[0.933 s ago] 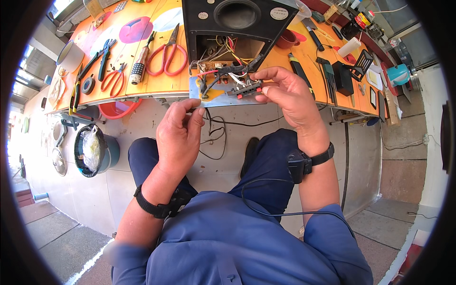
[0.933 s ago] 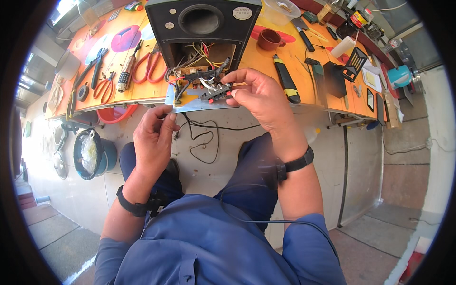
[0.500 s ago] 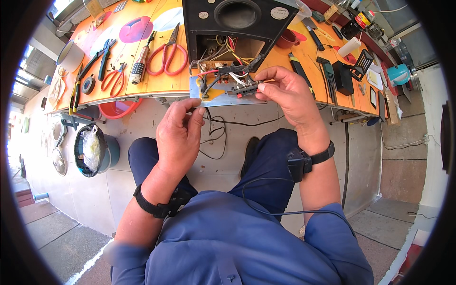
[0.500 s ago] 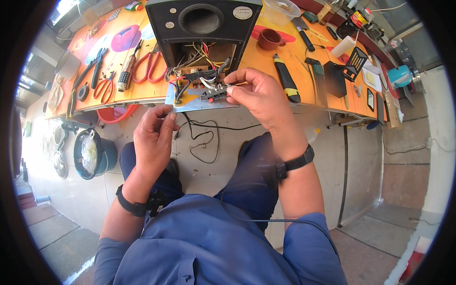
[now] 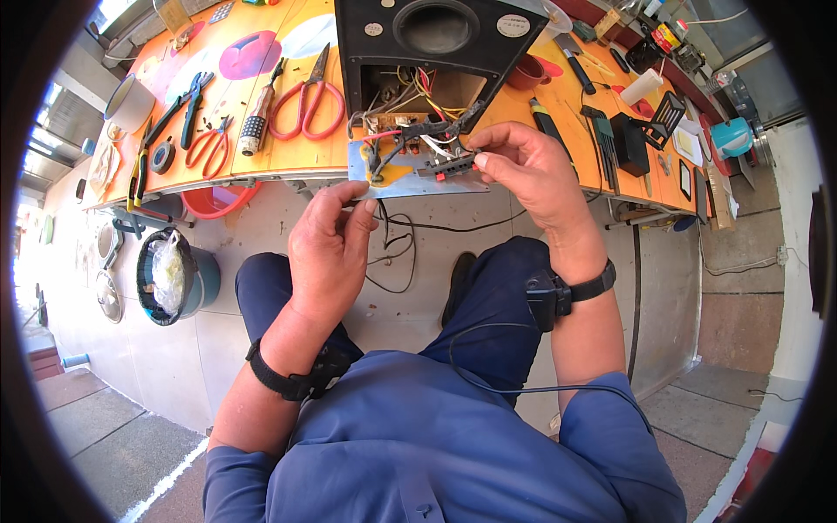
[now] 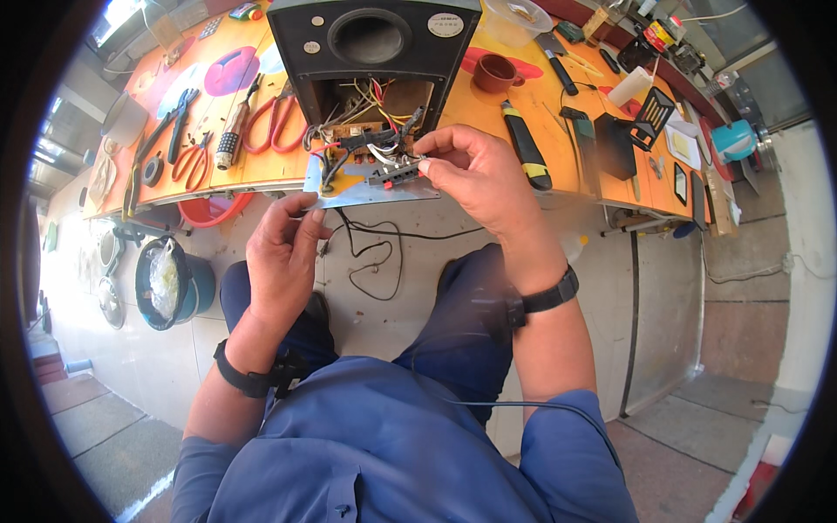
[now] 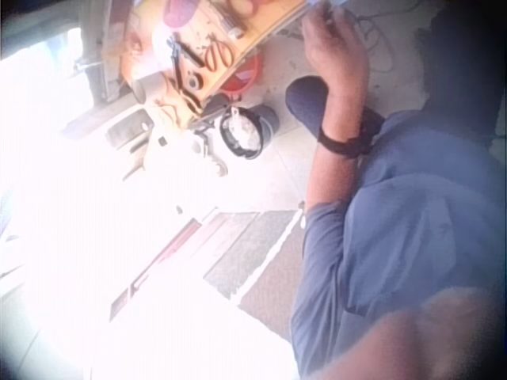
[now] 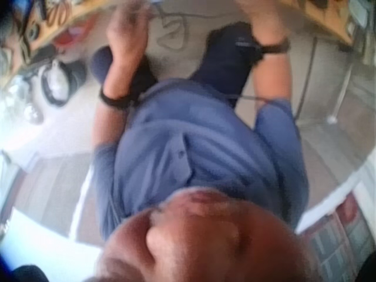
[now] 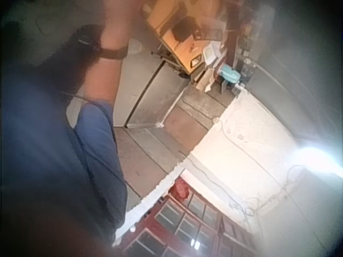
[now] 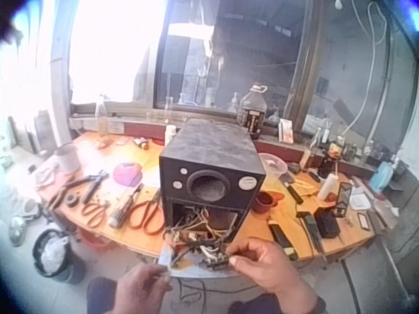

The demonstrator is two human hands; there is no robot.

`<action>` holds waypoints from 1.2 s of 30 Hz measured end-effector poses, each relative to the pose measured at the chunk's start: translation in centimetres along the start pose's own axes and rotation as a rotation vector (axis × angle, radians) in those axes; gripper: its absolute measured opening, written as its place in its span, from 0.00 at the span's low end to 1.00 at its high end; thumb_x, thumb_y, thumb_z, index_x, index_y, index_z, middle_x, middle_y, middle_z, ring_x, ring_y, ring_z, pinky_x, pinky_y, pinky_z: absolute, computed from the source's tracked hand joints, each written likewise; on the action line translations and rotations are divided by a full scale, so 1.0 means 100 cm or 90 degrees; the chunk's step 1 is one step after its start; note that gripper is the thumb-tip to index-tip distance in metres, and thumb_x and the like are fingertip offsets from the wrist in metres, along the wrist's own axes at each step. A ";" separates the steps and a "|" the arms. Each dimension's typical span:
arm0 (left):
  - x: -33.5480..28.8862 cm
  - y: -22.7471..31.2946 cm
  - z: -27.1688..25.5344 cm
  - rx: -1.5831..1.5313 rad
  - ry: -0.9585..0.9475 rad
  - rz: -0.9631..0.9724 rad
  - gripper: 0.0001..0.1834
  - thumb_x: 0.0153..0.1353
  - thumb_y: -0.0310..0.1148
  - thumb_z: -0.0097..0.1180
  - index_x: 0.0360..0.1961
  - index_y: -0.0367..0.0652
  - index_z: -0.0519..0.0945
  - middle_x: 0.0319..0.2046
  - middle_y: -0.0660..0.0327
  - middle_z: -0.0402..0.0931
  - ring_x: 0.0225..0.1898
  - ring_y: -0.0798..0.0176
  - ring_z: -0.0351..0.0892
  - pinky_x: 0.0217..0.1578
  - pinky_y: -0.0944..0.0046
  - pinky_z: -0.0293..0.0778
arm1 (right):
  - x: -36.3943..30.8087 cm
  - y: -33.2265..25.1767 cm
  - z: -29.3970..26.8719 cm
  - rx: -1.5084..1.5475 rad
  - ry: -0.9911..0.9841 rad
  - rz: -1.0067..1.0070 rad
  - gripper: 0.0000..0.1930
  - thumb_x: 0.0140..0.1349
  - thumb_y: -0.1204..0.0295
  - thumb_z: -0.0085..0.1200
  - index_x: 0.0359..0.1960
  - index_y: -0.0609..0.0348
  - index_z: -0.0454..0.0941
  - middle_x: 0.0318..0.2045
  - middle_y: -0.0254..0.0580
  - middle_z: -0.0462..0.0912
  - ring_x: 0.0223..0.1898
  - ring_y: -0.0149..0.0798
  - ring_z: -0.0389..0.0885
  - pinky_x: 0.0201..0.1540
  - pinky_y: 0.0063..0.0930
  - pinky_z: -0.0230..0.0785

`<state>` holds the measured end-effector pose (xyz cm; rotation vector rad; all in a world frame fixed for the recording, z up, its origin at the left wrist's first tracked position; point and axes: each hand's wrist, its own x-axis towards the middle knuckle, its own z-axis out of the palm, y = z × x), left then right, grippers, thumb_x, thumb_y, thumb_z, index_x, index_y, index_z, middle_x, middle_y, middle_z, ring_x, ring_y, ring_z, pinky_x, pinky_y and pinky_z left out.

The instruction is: The person uses pliers to strip and adjust wires on a small electronic component, then uses a soldering iron to solder connections. The person inspects the component and continues to manipulate wires and solder joints.

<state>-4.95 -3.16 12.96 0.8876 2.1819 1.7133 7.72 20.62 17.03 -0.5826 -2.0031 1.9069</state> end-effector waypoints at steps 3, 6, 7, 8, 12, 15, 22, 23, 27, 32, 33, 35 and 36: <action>0.000 -0.003 0.001 -0.022 -0.005 -0.011 0.09 0.70 0.25 0.64 0.50 0.37 0.82 0.37 0.58 0.83 0.35 0.67 0.87 0.36 0.66 0.81 | -0.001 0.002 -0.001 0.010 -0.003 -0.016 0.10 0.66 0.76 0.61 0.48 0.64 0.84 0.40 0.32 0.86 0.39 0.23 0.82 0.45 0.20 0.75; 0.001 -0.005 0.002 -0.043 -0.002 -0.014 0.10 0.70 0.25 0.64 0.50 0.37 0.82 0.37 0.58 0.83 0.36 0.67 0.87 0.37 0.67 0.81 | -0.001 0.005 -0.001 0.009 -0.008 -0.026 0.10 0.67 0.76 0.61 0.49 0.64 0.83 0.42 0.32 0.86 0.42 0.24 0.82 0.47 0.20 0.75; 0.001 -0.006 0.002 -0.052 -0.002 -0.007 0.10 0.70 0.25 0.64 0.50 0.37 0.82 0.37 0.58 0.83 0.36 0.67 0.87 0.38 0.67 0.81 | -0.002 0.006 -0.001 0.008 -0.008 -0.022 0.10 0.67 0.76 0.61 0.49 0.65 0.83 0.43 0.32 0.86 0.43 0.24 0.82 0.48 0.20 0.75; 0.000 -0.006 0.002 -0.053 -0.002 -0.009 0.10 0.70 0.25 0.64 0.50 0.37 0.82 0.37 0.58 0.83 0.36 0.68 0.87 0.38 0.67 0.81 | -0.003 0.006 -0.002 -0.006 -0.008 -0.024 0.11 0.68 0.76 0.61 0.50 0.65 0.83 0.43 0.32 0.86 0.43 0.24 0.82 0.48 0.21 0.75; -0.001 -0.006 0.002 -0.072 -0.003 -0.015 0.09 0.71 0.25 0.64 0.50 0.36 0.82 0.37 0.59 0.83 0.37 0.68 0.87 0.39 0.68 0.81 | -0.008 0.009 -0.003 -0.016 -0.006 -0.026 0.14 0.69 0.74 0.62 0.53 0.64 0.83 0.45 0.32 0.85 0.45 0.24 0.82 0.50 0.21 0.75; -0.001 -0.006 0.002 -0.071 -0.002 -0.013 0.09 0.71 0.24 0.63 0.50 0.36 0.82 0.37 0.60 0.83 0.38 0.69 0.87 0.40 0.68 0.81 | -0.013 0.012 -0.004 -0.006 -0.008 -0.026 0.16 0.69 0.72 0.64 0.55 0.64 0.83 0.47 0.33 0.85 0.48 0.25 0.81 0.53 0.23 0.74; 0.000 -0.009 0.003 -0.076 0.004 -0.010 0.09 0.71 0.24 0.63 0.50 0.36 0.82 0.37 0.60 0.82 0.38 0.69 0.86 0.40 0.69 0.80 | -0.028 0.029 -0.010 0.035 0.008 -0.057 0.22 0.69 0.69 0.66 0.62 0.64 0.79 0.56 0.39 0.82 0.58 0.31 0.79 0.60 0.29 0.73; 0.000 -0.009 0.003 -0.076 0.002 -0.012 0.09 0.71 0.24 0.63 0.50 0.36 0.81 0.37 0.60 0.83 0.38 0.69 0.86 0.39 0.69 0.80 | -0.030 0.033 -0.010 0.031 0.005 -0.057 0.23 0.69 0.69 0.66 0.63 0.64 0.78 0.58 0.40 0.82 0.59 0.32 0.78 0.60 0.29 0.73; 0.000 -0.013 0.002 -0.107 -0.005 -0.025 0.10 0.73 0.25 0.62 0.52 0.37 0.81 0.36 0.62 0.84 0.38 0.71 0.84 0.38 0.70 0.78 | -0.034 0.047 -0.009 0.091 -0.005 -0.021 0.27 0.69 0.68 0.67 0.66 0.64 0.75 0.61 0.41 0.80 0.63 0.36 0.77 0.62 0.32 0.72; 0.000 -0.019 -0.001 -0.111 -0.037 0.005 0.14 0.76 0.31 0.59 0.58 0.39 0.78 0.41 0.62 0.85 0.44 0.68 0.88 0.38 0.72 0.78 | -0.035 0.058 0.002 0.183 -0.030 -0.033 0.29 0.68 0.71 0.67 0.68 0.65 0.72 0.61 0.41 0.80 0.64 0.36 0.76 0.62 0.32 0.73; 0.000 -0.019 -0.001 -0.114 -0.039 0.005 0.14 0.76 0.31 0.59 0.58 0.39 0.78 0.41 0.62 0.85 0.44 0.68 0.88 0.38 0.72 0.78 | -0.033 0.062 0.005 0.178 -0.032 -0.064 0.29 0.68 0.72 0.67 0.69 0.65 0.72 0.61 0.41 0.80 0.63 0.35 0.77 0.61 0.30 0.73; 0.002 -0.020 0.000 -0.137 -0.036 0.007 0.13 0.75 0.30 0.60 0.58 0.40 0.78 0.39 0.64 0.84 0.42 0.71 0.86 0.37 0.72 0.78 | -0.030 0.069 0.010 0.166 -0.024 -0.090 0.29 0.68 0.75 0.66 0.69 0.65 0.72 0.58 0.40 0.81 0.59 0.33 0.78 0.59 0.28 0.73; 0.002 -0.021 0.000 -0.149 -0.033 0.003 0.13 0.75 0.29 0.61 0.57 0.40 0.78 0.38 0.65 0.84 0.41 0.73 0.85 0.37 0.71 0.77 | -0.029 0.073 0.010 0.159 -0.014 -0.084 0.28 0.68 0.76 0.66 0.68 0.65 0.72 0.56 0.38 0.81 0.55 0.31 0.79 0.58 0.27 0.73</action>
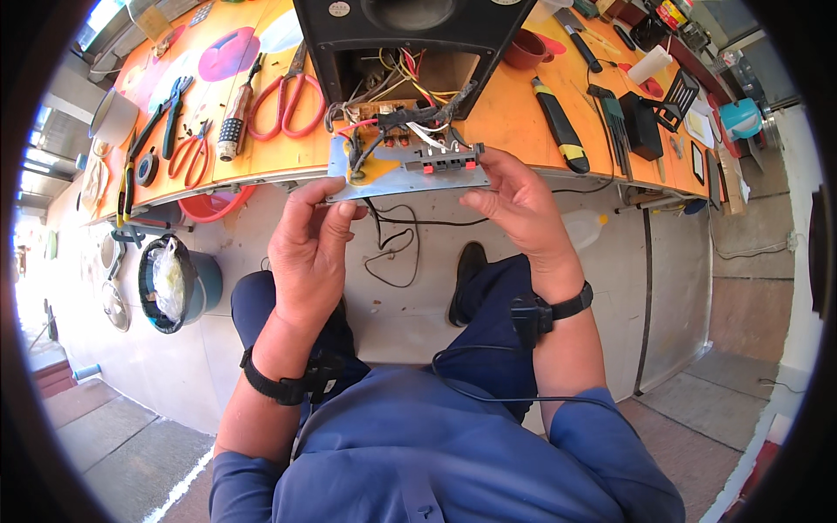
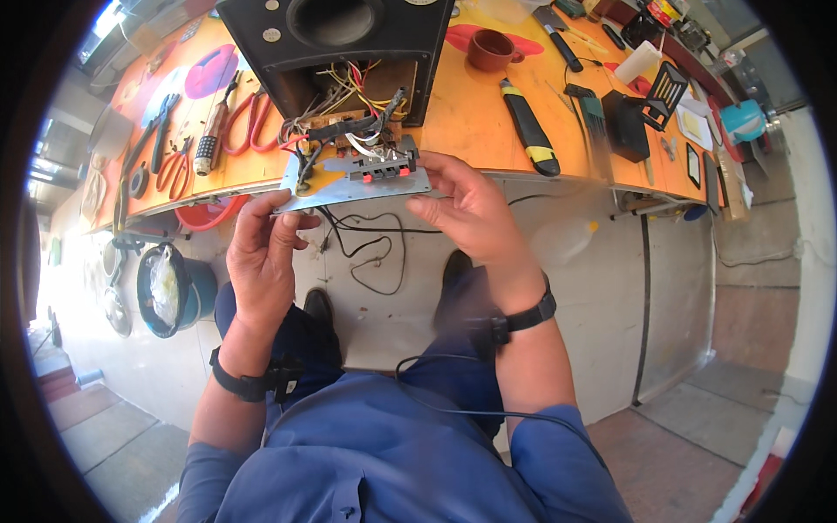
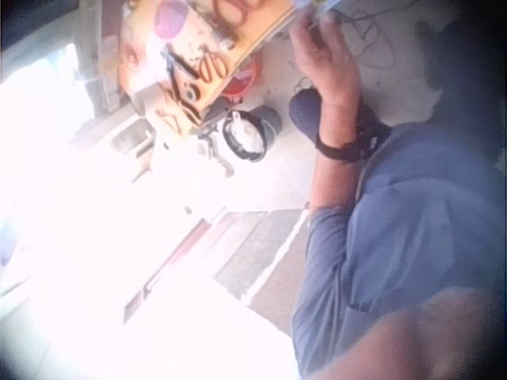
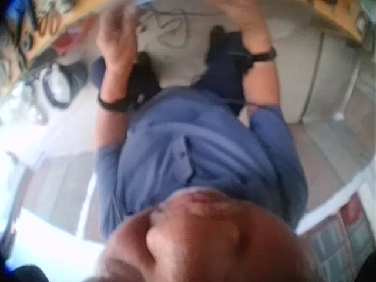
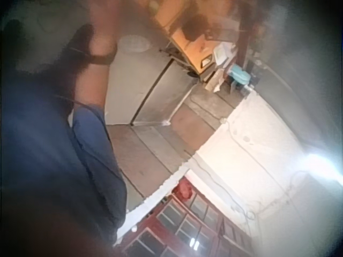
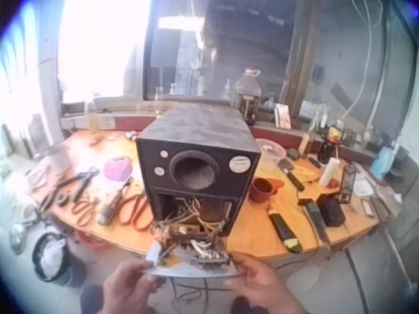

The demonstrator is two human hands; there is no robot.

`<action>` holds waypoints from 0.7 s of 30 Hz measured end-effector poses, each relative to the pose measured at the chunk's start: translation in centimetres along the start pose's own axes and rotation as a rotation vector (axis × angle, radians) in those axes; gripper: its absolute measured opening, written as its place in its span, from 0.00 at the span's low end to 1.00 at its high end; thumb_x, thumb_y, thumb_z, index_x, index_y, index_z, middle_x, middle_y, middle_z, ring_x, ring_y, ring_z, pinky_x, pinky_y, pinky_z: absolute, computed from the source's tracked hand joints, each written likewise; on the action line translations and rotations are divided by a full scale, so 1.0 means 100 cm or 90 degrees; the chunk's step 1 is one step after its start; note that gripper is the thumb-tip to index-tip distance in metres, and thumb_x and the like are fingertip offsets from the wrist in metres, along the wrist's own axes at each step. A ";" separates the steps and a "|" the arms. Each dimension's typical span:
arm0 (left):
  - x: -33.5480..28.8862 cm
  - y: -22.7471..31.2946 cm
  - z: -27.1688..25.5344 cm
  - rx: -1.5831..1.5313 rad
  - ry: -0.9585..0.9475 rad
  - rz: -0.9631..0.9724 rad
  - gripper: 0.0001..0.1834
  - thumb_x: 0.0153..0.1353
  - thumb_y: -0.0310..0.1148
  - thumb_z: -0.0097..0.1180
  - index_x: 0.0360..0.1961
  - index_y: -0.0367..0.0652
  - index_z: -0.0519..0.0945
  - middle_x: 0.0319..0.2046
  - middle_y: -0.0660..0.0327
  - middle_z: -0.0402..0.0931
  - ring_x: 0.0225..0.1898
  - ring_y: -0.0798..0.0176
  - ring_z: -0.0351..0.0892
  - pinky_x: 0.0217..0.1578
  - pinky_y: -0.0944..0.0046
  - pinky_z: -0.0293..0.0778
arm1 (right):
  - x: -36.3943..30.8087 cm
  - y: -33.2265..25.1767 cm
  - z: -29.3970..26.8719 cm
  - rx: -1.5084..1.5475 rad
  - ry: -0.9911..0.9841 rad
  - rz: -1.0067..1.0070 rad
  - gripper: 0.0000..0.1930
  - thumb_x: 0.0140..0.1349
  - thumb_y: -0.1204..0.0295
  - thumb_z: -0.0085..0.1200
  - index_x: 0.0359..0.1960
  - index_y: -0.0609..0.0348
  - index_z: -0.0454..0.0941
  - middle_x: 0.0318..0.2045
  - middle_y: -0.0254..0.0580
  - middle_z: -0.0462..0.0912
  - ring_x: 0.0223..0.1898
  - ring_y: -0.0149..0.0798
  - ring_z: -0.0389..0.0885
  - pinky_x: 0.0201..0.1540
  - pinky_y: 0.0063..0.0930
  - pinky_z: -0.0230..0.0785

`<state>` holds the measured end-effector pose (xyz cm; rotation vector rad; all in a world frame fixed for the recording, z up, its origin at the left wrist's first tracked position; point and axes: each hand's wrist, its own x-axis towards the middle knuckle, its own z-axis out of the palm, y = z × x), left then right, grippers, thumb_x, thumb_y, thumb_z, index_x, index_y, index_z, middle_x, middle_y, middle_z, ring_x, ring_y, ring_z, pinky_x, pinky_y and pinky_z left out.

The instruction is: The person uses pliers to strip and adjust wires on a small electronic component, then uses a soldering iron to solder connections. The person inspects the component and continues to manipulate wires and solder joints.

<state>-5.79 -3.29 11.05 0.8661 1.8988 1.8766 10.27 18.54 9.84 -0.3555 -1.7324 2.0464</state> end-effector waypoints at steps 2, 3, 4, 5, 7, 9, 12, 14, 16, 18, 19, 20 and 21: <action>0.003 0.000 0.000 -0.012 0.000 0.007 0.13 0.75 0.29 0.60 0.57 0.40 0.78 0.38 0.64 0.84 0.42 0.72 0.86 0.37 0.71 0.78 | 0.000 0.006 -0.002 -0.041 0.025 0.006 0.26 0.68 0.78 0.65 0.67 0.65 0.74 0.50 0.36 0.81 0.49 0.29 0.79 0.56 0.24 0.73; 0.004 0.000 -0.001 -0.016 0.003 0.005 0.13 0.75 0.29 0.60 0.57 0.40 0.78 0.39 0.64 0.84 0.42 0.72 0.86 0.37 0.71 0.78 | 0.000 0.008 -0.003 -0.074 0.040 0.008 0.24 0.68 0.79 0.64 0.65 0.64 0.76 0.47 0.35 0.81 0.46 0.28 0.78 0.55 0.24 0.73; 0.007 0.000 -0.002 -0.021 0.000 0.018 0.13 0.75 0.29 0.60 0.57 0.40 0.78 0.39 0.64 0.84 0.42 0.71 0.86 0.36 0.72 0.78 | 0.000 0.010 -0.004 -0.108 0.060 0.013 0.22 0.69 0.80 0.63 0.64 0.64 0.78 0.45 0.34 0.80 0.43 0.28 0.78 0.54 0.23 0.73; 0.009 0.000 -0.003 -0.024 0.000 0.027 0.13 0.75 0.29 0.60 0.57 0.40 0.78 0.39 0.64 0.84 0.42 0.71 0.87 0.36 0.72 0.78 | 0.001 0.011 -0.003 -0.135 0.059 -0.023 0.20 0.70 0.78 0.62 0.63 0.65 0.78 0.48 0.36 0.81 0.44 0.29 0.80 0.52 0.24 0.76; 0.011 0.002 -0.003 -0.034 0.003 0.038 0.12 0.75 0.29 0.60 0.56 0.39 0.78 0.40 0.63 0.84 0.42 0.70 0.87 0.36 0.72 0.78 | 0.003 0.010 -0.001 -0.207 0.073 -0.075 0.18 0.73 0.75 0.61 0.62 0.67 0.78 0.54 0.41 0.84 0.47 0.32 0.85 0.49 0.27 0.82; 0.011 0.004 -0.002 -0.045 0.012 0.045 0.12 0.76 0.30 0.59 0.56 0.38 0.78 0.41 0.63 0.84 0.41 0.69 0.87 0.36 0.73 0.78 | 0.001 0.005 0.004 -0.179 0.080 -0.109 0.16 0.73 0.73 0.61 0.59 0.66 0.80 0.49 0.40 0.84 0.47 0.31 0.85 0.45 0.24 0.80; 0.012 0.009 -0.003 -0.074 0.018 0.047 0.11 0.76 0.30 0.59 0.55 0.38 0.78 0.40 0.64 0.83 0.40 0.69 0.88 0.34 0.73 0.77 | 0.000 -0.005 0.011 -0.235 0.119 -0.158 0.12 0.69 0.76 0.64 0.53 0.63 0.85 0.39 0.36 0.80 0.41 0.31 0.80 0.42 0.24 0.75; 0.012 0.013 -0.006 -0.070 0.018 0.050 0.11 0.76 0.30 0.59 0.55 0.38 0.79 0.40 0.64 0.83 0.39 0.70 0.87 0.33 0.74 0.76 | 0.001 -0.011 0.014 -0.311 0.136 -0.213 0.11 0.66 0.77 0.66 0.49 0.61 0.87 0.35 0.35 0.78 0.38 0.32 0.78 0.42 0.24 0.72; 0.014 0.015 -0.007 -0.059 0.028 0.055 0.11 0.76 0.30 0.60 0.54 0.38 0.79 0.39 0.64 0.83 0.37 0.71 0.87 0.31 0.75 0.74 | 0.002 -0.016 0.017 -0.396 0.145 -0.281 0.10 0.65 0.76 0.68 0.47 0.59 0.89 0.35 0.37 0.78 0.38 0.34 0.79 0.42 0.24 0.72; 0.014 0.017 -0.008 -0.058 0.034 0.058 0.11 0.75 0.30 0.60 0.55 0.38 0.79 0.39 0.64 0.83 0.36 0.71 0.87 0.30 0.76 0.73 | 0.002 -0.019 0.021 -0.427 0.165 -0.298 0.10 0.64 0.76 0.69 0.46 0.58 0.89 0.35 0.36 0.78 0.39 0.35 0.79 0.42 0.25 0.72; 0.014 0.018 -0.008 -0.057 0.039 0.059 0.11 0.75 0.30 0.60 0.55 0.38 0.79 0.39 0.64 0.83 0.35 0.72 0.86 0.30 0.76 0.73 | 0.003 -0.019 0.022 -0.441 0.175 -0.306 0.10 0.64 0.76 0.69 0.46 0.58 0.89 0.34 0.36 0.78 0.39 0.35 0.79 0.42 0.25 0.73; 0.014 0.020 -0.009 -0.055 0.043 0.062 0.12 0.75 0.30 0.60 0.55 0.38 0.79 0.38 0.64 0.83 0.34 0.72 0.86 0.30 0.76 0.72 | 0.004 -0.019 0.025 -0.426 0.181 -0.339 0.09 0.64 0.77 0.69 0.46 0.58 0.89 0.35 0.37 0.79 0.39 0.35 0.80 0.42 0.25 0.74; 0.014 0.021 -0.010 -0.054 0.047 0.064 0.12 0.75 0.31 0.61 0.55 0.38 0.79 0.38 0.65 0.82 0.33 0.72 0.85 0.30 0.76 0.72 | 0.005 -0.019 0.028 -0.412 0.189 -0.373 0.09 0.64 0.77 0.69 0.45 0.59 0.89 0.36 0.38 0.80 0.39 0.35 0.80 0.42 0.25 0.74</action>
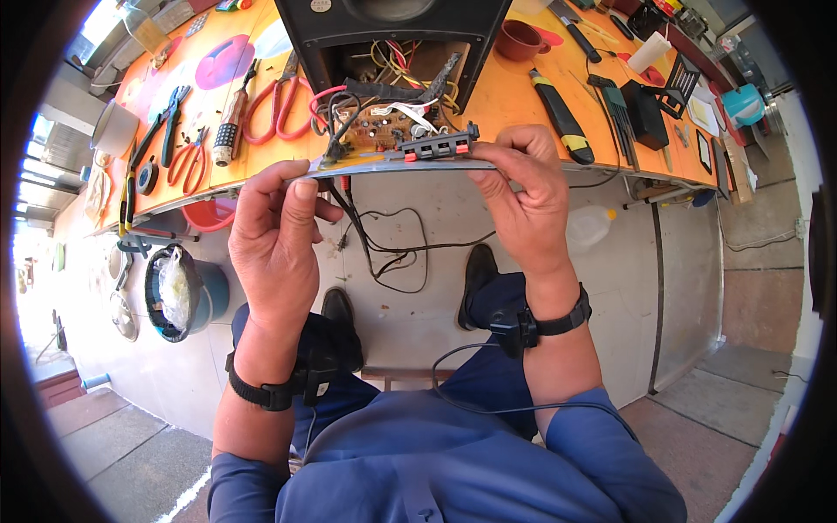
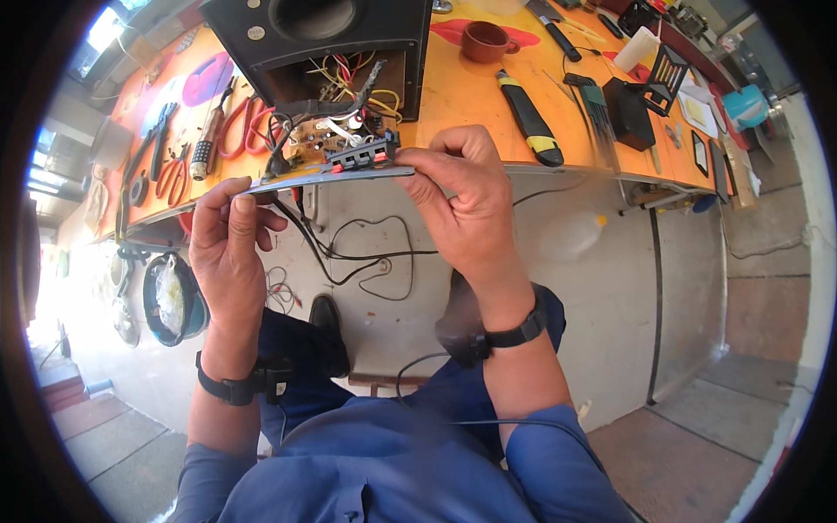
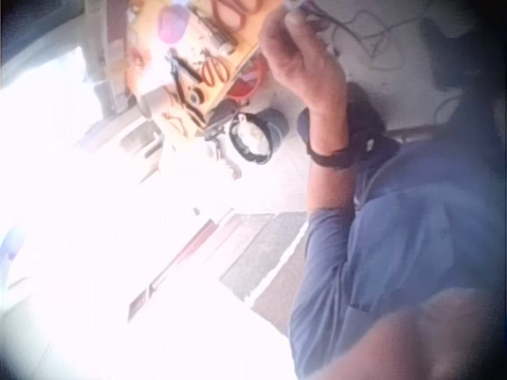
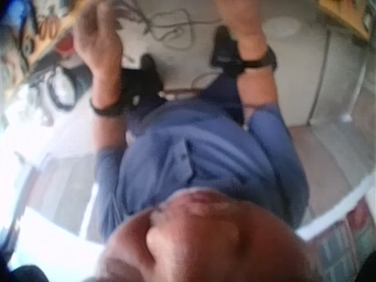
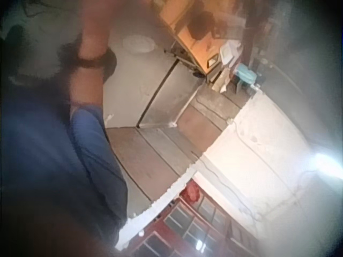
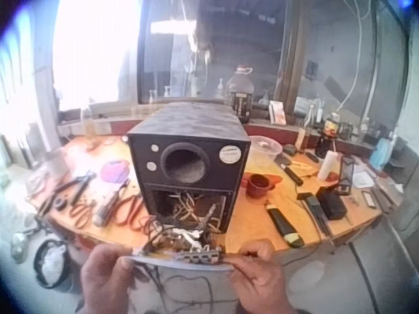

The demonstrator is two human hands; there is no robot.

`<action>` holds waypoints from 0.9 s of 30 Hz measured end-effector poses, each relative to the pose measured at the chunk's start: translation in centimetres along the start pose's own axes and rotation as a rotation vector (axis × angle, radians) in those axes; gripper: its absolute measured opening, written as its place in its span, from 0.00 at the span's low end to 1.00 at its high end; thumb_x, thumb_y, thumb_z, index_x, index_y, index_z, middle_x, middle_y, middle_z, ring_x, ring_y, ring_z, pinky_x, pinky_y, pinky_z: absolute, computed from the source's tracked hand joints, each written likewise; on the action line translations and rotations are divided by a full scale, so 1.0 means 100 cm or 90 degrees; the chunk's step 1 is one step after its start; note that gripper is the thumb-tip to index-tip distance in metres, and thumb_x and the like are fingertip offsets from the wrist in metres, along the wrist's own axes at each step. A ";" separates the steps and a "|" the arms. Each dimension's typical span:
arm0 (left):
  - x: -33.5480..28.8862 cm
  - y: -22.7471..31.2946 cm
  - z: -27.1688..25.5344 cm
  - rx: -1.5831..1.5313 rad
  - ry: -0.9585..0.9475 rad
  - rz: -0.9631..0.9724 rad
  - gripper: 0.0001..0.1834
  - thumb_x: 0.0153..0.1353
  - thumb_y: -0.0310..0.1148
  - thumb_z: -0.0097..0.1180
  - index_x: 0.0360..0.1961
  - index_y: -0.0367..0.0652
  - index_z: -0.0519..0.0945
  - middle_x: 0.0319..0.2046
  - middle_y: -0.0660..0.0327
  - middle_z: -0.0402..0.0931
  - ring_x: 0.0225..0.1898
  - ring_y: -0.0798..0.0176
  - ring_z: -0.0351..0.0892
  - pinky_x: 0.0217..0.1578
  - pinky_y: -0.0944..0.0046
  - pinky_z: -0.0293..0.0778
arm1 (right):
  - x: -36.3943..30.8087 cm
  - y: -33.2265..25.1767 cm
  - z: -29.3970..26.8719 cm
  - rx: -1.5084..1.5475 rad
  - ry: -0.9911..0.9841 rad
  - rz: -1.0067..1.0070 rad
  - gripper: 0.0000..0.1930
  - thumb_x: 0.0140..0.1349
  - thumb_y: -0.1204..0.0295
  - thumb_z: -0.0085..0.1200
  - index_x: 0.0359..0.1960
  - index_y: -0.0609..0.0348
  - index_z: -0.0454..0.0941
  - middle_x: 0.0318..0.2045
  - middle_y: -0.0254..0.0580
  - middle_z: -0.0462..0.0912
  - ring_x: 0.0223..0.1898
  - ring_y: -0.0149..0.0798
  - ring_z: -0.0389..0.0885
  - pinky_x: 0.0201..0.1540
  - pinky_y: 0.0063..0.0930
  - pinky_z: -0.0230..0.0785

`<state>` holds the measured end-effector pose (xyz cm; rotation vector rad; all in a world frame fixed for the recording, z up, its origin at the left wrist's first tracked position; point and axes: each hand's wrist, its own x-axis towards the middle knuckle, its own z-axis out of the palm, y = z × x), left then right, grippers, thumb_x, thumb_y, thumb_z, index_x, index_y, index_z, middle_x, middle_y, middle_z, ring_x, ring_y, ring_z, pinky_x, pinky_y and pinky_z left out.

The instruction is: The person uses pliers to strip and adjust wires on a small electronic component, then uses a soldering iron to solder connections. The person inspects the component and continues to manipulate wires and solder joints.

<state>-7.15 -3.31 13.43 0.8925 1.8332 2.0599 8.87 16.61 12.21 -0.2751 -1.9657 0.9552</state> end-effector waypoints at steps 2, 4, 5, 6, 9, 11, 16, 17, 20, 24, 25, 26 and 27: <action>0.000 0.001 0.000 0.000 0.005 0.008 0.13 0.75 0.30 0.61 0.56 0.38 0.79 0.38 0.65 0.82 0.33 0.73 0.83 0.30 0.76 0.72 | 0.001 -0.001 0.001 0.010 0.013 -0.030 0.08 0.64 0.77 0.69 0.45 0.60 0.88 0.37 0.39 0.82 0.40 0.35 0.81 0.42 0.26 0.75; 0.001 0.001 -0.001 0.000 0.010 0.020 0.14 0.74 0.30 0.62 0.57 0.38 0.79 0.38 0.66 0.82 0.33 0.74 0.81 0.33 0.76 0.72 | 0.000 -0.003 0.002 0.000 -0.003 -0.030 0.08 0.63 0.78 0.69 0.44 0.62 0.88 0.39 0.41 0.84 0.39 0.36 0.82 0.42 0.27 0.76; 0.001 -0.001 -0.001 -0.018 0.014 0.024 0.15 0.74 0.30 0.63 0.58 0.38 0.79 0.39 0.66 0.81 0.34 0.74 0.80 0.34 0.76 0.72 | -0.001 -0.004 0.004 0.024 -0.001 -0.025 0.08 0.65 0.78 0.68 0.44 0.64 0.87 0.40 0.42 0.84 0.39 0.35 0.81 0.42 0.26 0.75; 0.001 -0.003 0.000 -0.035 0.019 0.028 0.16 0.73 0.29 0.63 0.59 0.39 0.79 0.39 0.66 0.81 0.36 0.75 0.79 0.36 0.76 0.73 | -0.004 -0.006 0.006 0.043 0.001 -0.009 0.08 0.66 0.78 0.67 0.45 0.65 0.86 0.40 0.42 0.85 0.38 0.34 0.81 0.42 0.25 0.74; 0.000 -0.009 0.001 -0.071 0.019 0.034 0.20 0.73 0.30 0.63 0.63 0.39 0.77 0.40 0.66 0.81 0.39 0.74 0.78 0.39 0.75 0.71 | -0.008 -0.012 0.011 0.038 0.028 0.011 0.06 0.65 0.79 0.67 0.42 0.66 0.86 0.38 0.42 0.86 0.37 0.35 0.82 0.41 0.25 0.75; 0.002 -0.012 0.001 -0.108 0.012 0.028 0.25 0.71 0.27 0.65 0.67 0.41 0.74 0.41 0.68 0.80 0.41 0.74 0.77 0.46 0.73 0.72 | -0.008 -0.017 0.012 0.011 0.034 0.010 0.05 0.65 0.79 0.68 0.41 0.65 0.86 0.36 0.42 0.86 0.36 0.35 0.83 0.40 0.25 0.75; 0.003 -0.016 0.006 -0.172 0.011 0.012 0.28 0.69 0.23 0.66 0.68 0.40 0.71 0.38 0.65 0.82 0.40 0.74 0.80 0.44 0.73 0.75 | -0.003 -0.028 0.021 0.012 0.038 0.026 0.05 0.65 0.78 0.68 0.40 0.65 0.86 0.33 0.41 0.86 0.35 0.32 0.82 0.39 0.23 0.74; 0.005 -0.018 0.008 -0.191 0.014 -0.002 0.29 0.69 0.23 0.66 0.69 0.40 0.70 0.38 0.65 0.82 0.40 0.73 0.80 0.44 0.73 0.75 | -0.002 -0.030 0.021 0.007 0.038 0.032 0.05 0.65 0.78 0.68 0.41 0.65 0.86 0.34 0.41 0.86 0.35 0.32 0.82 0.39 0.23 0.74; 0.010 -0.022 0.003 -0.203 -0.013 -0.021 0.28 0.72 0.25 0.62 0.70 0.36 0.67 0.41 0.58 0.86 0.42 0.67 0.83 0.47 0.65 0.79 | -0.001 -0.035 0.023 0.000 0.017 0.045 0.06 0.66 0.78 0.68 0.42 0.66 0.86 0.35 0.38 0.85 0.35 0.30 0.80 0.40 0.22 0.72; 0.019 -0.027 0.001 -0.215 -0.015 -0.042 0.25 0.73 0.26 0.62 0.67 0.36 0.69 0.40 0.59 0.86 0.40 0.69 0.82 0.41 0.68 0.78 | 0.003 -0.038 0.024 -0.001 -0.005 0.059 0.06 0.67 0.78 0.67 0.43 0.67 0.86 0.35 0.37 0.85 0.35 0.28 0.79 0.40 0.21 0.72; 0.019 -0.028 -0.001 -0.195 -0.011 -0.051 0.25 0.73 0.26 0.62 0.67 0.36 0.69 0.40 0.59 0.86 0.39 0.70 0.82 0.39 0.69 0.78 | 0.003 -0.038 0.025 -0.004 -0.006 0.066 0.06 0.66 0.79 0.68 0.41 0.68 0.86 0.34 0.38 0.85 0.35 0.29 0.80 0.39 0.22 0.73; 0.019 -0.030 0.001 -0.194 0.006 -0.045 0.24 0.73 0.26 0.62 0.66 0.37 0.70 0.37 0.62 0.83 0.36 0.72 0.80 0.38 0.71 0.77 | 0.003 -0.039 0.027 0.002 -0.007 0.065 0.06 0.66 0.79 0.68 0.42 0.68 0.86 0.34 0.38 0.85 0.35 0.29 0.80 0.39 0.21 0.73; 0.019 -0.033 0.003 -0.192 0.023 -0.038 0.23 0.72 0.25 0.63 0.64 0.37 0.71 0.33 0.65 0.80 0.34 0.74 0.78 0.36 0.72 0.76 | 0.004 -0.039 0.027 0.008 -0.009 0.066 0.06 0.66 0.79 0.67 0.42 0.68 0.86 0.34 0.38 0.85 0.34 0.29 0.79 0.39 0.21 0.72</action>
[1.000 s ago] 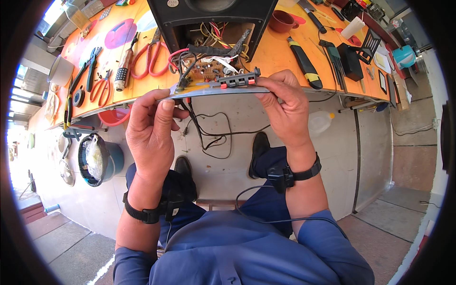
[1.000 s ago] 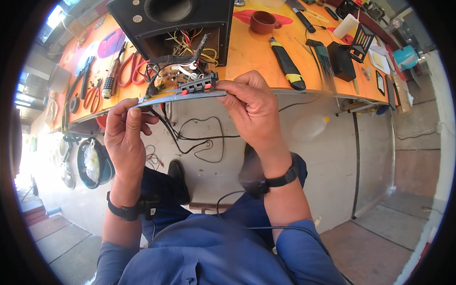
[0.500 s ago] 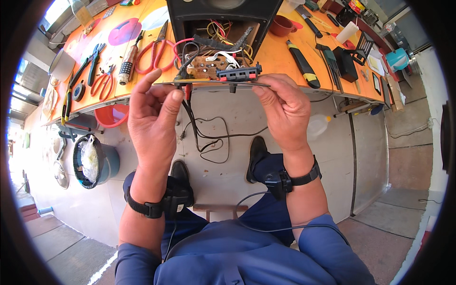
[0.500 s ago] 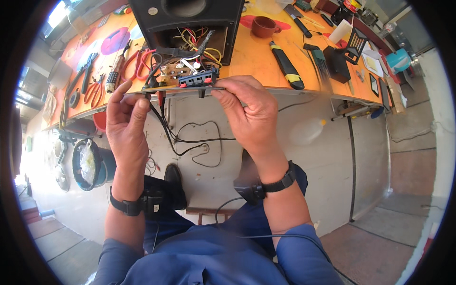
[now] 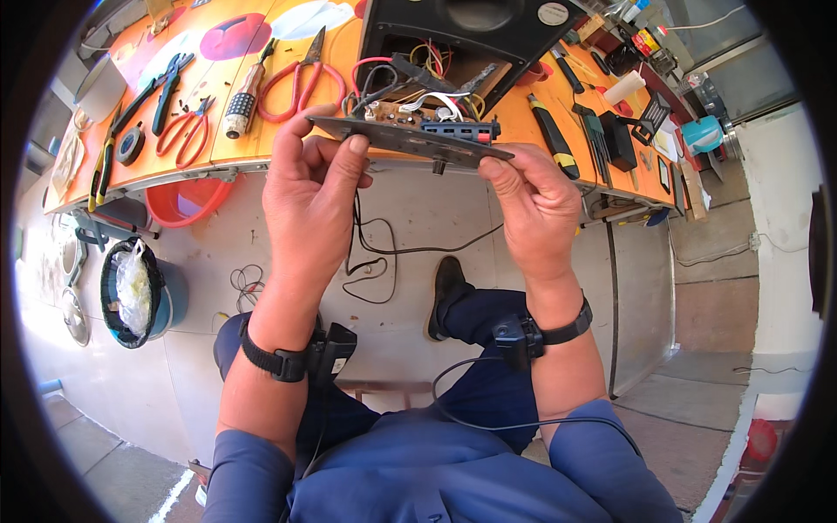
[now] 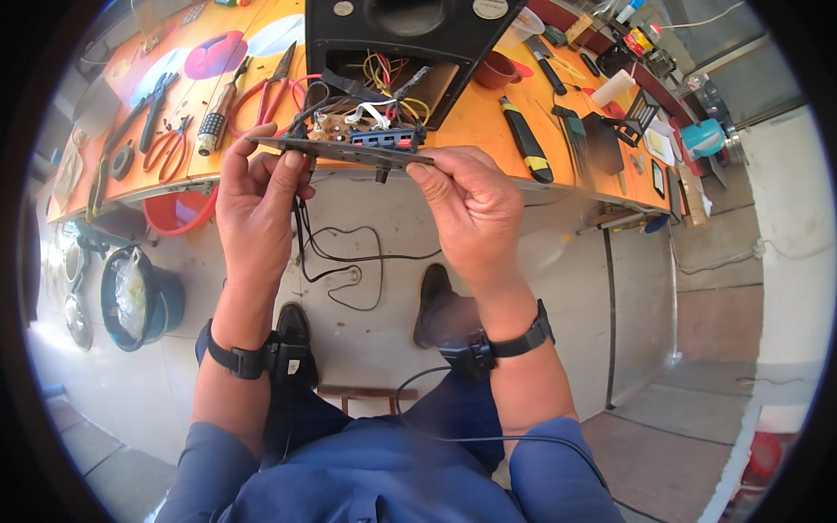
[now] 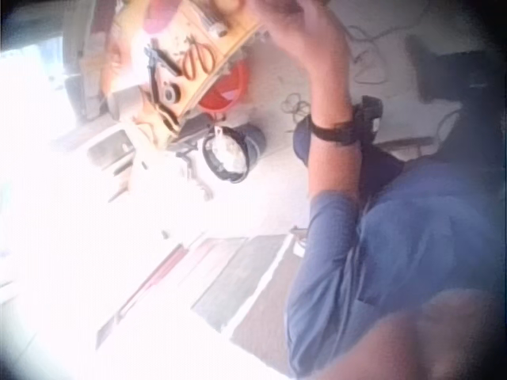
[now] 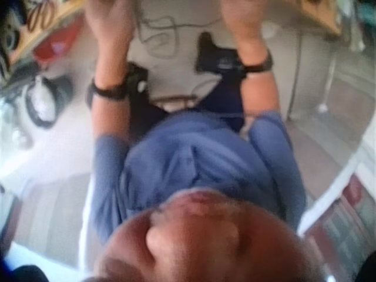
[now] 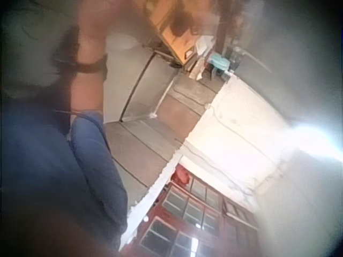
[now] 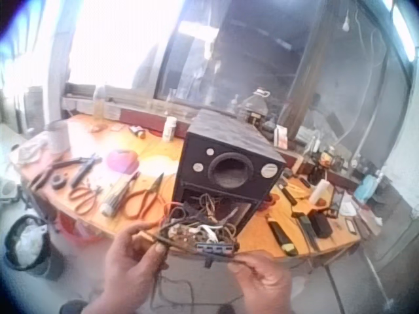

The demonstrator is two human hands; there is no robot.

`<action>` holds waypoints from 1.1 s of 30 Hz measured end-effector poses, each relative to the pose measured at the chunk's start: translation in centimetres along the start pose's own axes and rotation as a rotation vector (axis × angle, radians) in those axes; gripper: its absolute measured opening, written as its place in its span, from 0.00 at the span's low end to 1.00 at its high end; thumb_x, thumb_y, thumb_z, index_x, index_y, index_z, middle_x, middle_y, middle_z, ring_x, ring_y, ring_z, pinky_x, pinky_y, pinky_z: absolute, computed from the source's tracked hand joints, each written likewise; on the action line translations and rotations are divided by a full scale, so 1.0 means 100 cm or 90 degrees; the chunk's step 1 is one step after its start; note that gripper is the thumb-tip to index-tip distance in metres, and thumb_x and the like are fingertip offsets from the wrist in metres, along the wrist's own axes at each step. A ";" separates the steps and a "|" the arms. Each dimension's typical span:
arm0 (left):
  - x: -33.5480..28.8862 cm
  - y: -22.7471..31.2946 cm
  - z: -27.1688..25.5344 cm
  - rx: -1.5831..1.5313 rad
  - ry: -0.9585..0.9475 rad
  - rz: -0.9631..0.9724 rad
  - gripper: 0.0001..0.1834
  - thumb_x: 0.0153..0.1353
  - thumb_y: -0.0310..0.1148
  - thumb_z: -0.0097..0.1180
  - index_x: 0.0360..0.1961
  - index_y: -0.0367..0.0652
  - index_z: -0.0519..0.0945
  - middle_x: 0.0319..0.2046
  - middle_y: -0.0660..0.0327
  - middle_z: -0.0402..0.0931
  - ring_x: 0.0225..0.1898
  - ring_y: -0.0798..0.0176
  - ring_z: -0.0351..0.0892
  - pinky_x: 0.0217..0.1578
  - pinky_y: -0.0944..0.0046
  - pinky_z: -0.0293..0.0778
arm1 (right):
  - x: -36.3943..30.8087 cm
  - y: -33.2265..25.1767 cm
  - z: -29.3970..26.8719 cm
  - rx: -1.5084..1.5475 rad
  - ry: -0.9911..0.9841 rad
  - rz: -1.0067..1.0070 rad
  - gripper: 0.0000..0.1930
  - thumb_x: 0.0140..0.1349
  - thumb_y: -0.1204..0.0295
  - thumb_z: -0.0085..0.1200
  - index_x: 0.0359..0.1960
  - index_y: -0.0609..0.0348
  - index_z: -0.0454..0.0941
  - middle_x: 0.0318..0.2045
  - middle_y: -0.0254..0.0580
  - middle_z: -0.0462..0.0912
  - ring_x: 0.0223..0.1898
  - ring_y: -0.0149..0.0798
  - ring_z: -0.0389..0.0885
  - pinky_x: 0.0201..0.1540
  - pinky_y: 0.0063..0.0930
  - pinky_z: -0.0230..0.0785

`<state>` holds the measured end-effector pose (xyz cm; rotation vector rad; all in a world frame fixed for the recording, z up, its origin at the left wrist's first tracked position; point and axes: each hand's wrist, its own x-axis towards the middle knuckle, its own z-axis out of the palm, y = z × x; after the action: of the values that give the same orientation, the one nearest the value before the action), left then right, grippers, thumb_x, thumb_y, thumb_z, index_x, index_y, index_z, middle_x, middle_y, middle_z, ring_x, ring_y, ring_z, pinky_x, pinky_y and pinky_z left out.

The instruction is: The person uses pliers to strip and adjust wires on a small electronic component, then uses a soldering iron to solder connections. The person inspects the component and continues to manipulate wires and solder joints.

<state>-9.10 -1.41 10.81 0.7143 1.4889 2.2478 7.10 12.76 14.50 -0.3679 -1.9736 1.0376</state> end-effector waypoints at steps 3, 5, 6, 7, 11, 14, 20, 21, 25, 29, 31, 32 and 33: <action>0.004 -0.008 -0.003 0.011 0.015 0.049 0.21 0.70 0.26 0.66 0.61 0.39 0.76 0.32 0.69 0.76 0.33 0.77 0.75 0.34 0.74 0.74 | 0.001 -0.003 0.001 0.018 -0.008 0.021 0.06 0.67 0.78 0.67 0.43 0.67 0.86 0.36 0.35 0.84 0.35 0.26 0.79 0.40 0.20 0.72; 0.008 -0.014 -0.005 0.027 0.032 0.082 0.21 0.69 0.26 0.68 0.61 0.40 0.77 0.34 0.69 0.75 0.35 0.77 0.74 0.34 0.74 0.75 | 0.000 -0.007 0.000 0.023 -0.019 0.060 0.06 0.68 0.78 0.67 0.44 0.66 0.85 0.37 0.33 0.84 0.37 0.25 0.79 0.42 0.19 0.72; 0.008 -0.016 -0.005 0.013 0.036 0.086 0.22 0.68 0.26 0.68 0.61 0.40 0.77 0.37 0.68 0.75 0.35 0.76 0.75 0.35 0.74 0.76 | -0.002 -0.010 -0.001 0.022 -0.028 0.088 0.06 0.68 0.78 0.66 0.44 0.66 0.84 0.37 0.33 0.84 0.38 0.24 0.79 0.42 0.19 0.73; 0.008 -0.018 -0.005 0.002 0.045 0.079 0.22 0.68 0.26 0.69 0.61 0.39 0.77 0.40 0.67 0.75 0.36 0.75 0.76 0.36 0.73 0.77 | -0.003 -0.011 -0.002 0.027 -0.040 0.114 0.07 0.69 0.78 0.66 0.45 0.65 0.84 0.38 0.32 0.84 0.39 0.23 0.79 0.43 0.18 0.73; 0.006 -0.021 -0.006 0.045 0.083 0.079 0.23 0.67 0.27 0.70 0.61 0.40 0.77 0.48 0.63 0.74 0.37 0.73 0.79 0.38 0.72 0.80 | -0.002 -0.013 -0.002 0.069 -0.064 0.132 0.11 0.68 0.78 0.66 0.48 0.64 0.78 0.41 0.32 0.84 0.43 0.22 0.81 0.47 0.18 0.74; 0.002 -0.019 -0.008 0.080 0.071 0.068 0.23 0.70 0.25 0.66 0.63 0.38 0.75 0.50 0.62 0.81 0.46 0.71 0.85 0.48 0.71 0.80 | -0.001 -0.013 0.001 0.104 -0.078 0.159 0.14 0.69 0.75 0.66 0.52 0.63 0.76 0.44 0.35 0.84 0.46 0.25 0.82 0.50 0.20 0.74; 0.004 -0.023 -0.011 0.044 0.065 0.064 0.23 0.70 0.25 0.66 0.64 0.38 0.75 0.52 0.60 0.81 0.45 0.72 0.84 0.47 0.72 0.79 | 0.013 -0.026 -0.004 0.174 -0.098 0.248 0.21 0.74 0.57 0.61 0.56 0.62 0.77 0.44 0.37 0.83 0.46 0.30 0.83 0.54 0.26 0.76; 0.004 -0.024 -0.011 0.045 0.064 0.070 0.23 0.70 0.24 0.65 0.64 0.38 0.75 0.52 0.60 0.81 0.45 0.72 0.84 0.47 0.72 0.79 | 0.021 -0.030 -0.008 0.156 -0.110 0.284 0.22 0.74 0.55 0.60 0.56 0.62 0.78 0.43 0.37 0.84 0.45 0.29 0.83 0.53 0.25 0.75; 0.005 -0.029 -0.010 0.044 0.076 0.089 0.23 0.67 0.26 0.69 0.61 0.40 0.77 0.50 0.60 0.77 0.39 0.72 0.82 0.40 0.71 0.80 | 0.045 -0.032 -0.008 0.049 -0.200 0.326 0.19 0.70 0.56 0.65 0.51 0.58 0.82 0.39 0.31 0.84 0.41 0.23 0.80 0.44 0.21 0.71; 0.008 -0.030 -0.013 0.064 0.086 0.095 0.23 0.65 0.29 0.72 0.59 0.41 0.79 0.48 0.60 0.75 0.35 0.71 0.81 0.37 0.69 0.80 | 0.058 -0.032 -0.007 0.080 -0.236 0.360 0.14 0.67 0.64 0.69 0.46 0.60 0.83 0.35 0.27 0.85 0.36 0.20 0.76 0.39 0.18 0.65; 0.009 -0.030 -0.012 0.064 0.092 0.100 0.23 0.65 0.30 0.72 0.59 0.40 0.79 0.47 0.60 0.75 0.34 0.71 0.81 0.36 0.69 0.80 | 0.060 -0.031 -0.005 0.108 -0.242 0.356 0.13 0.67 0.66 0.69 0.45 0.61 0.84 0.35 0.26 0.85 0.36 0.20 0.76 0.38 0.17 0.64; 0.010 -0.031 -0.012 0.049 0.091 0.103 0.23 0.65 0.30 0.72 0.59 0.40 0.79 0.47 0.60 0.76 0.34 0.71 0.81 0.36 0.69 0.80 | 0.062 -0.030 -0.004 0.106 -0.247 0.356 0.12 0.66 0.67 0.69 0.45 0.60 0.84 0.35 0.26 0.85 0.35 0.20 0.76 0.37 0.17 0.64; 0.011 -0.031 -0.012 0.063 0.095 0.108 0.23 0.65 0.31 0.73 0.59 0.40 0.79 0.47 0.60 0.76 0.34 0.70 0.80 0.36 0.68 0.79 | 0.064 -0.030 -0.004 0.104 -0.252 0.356 0.12 0.66 0.67 0.69 0.44 0.60 0.84 0.35 0.26 0.84 0.35 0.20 0.76 0.37 0.17 0.63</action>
<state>-10.65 -0.50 7.83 0.7420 1.6764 2.4132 4.01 14.94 20.47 -0.6910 -2.1620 1.7243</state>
